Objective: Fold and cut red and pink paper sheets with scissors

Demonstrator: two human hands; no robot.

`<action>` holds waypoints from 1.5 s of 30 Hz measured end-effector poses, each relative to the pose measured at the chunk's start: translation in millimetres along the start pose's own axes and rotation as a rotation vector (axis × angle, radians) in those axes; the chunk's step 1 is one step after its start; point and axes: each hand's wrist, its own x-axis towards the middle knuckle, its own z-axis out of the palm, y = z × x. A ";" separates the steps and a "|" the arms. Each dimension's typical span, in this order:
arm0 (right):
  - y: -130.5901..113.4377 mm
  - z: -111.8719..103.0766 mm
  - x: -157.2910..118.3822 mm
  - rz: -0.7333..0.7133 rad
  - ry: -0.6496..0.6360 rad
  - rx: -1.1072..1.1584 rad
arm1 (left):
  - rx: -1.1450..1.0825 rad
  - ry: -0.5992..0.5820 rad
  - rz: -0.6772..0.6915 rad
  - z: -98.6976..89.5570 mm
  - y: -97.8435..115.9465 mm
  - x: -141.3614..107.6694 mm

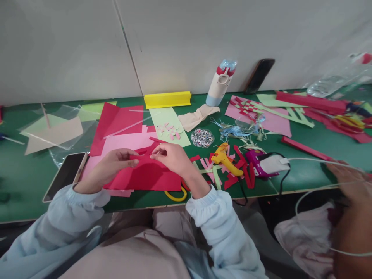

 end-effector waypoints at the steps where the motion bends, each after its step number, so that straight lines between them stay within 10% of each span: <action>1: -0.1 0.6 -0.3 -0.004 0.021 0.007 | -0.025 0.021 0.007 0.9 -0.2 -0.4; 27: -2.9 4.5 5.4 -0.027 0.183 -0.102 | -0.117 0.208 0.155 12.4 5.7 -4.8; 45: -1.1 -0.3 0.9 0.025 0.070 0.087 | -0.048 0.269 0.121 12.4 7.8 -5.9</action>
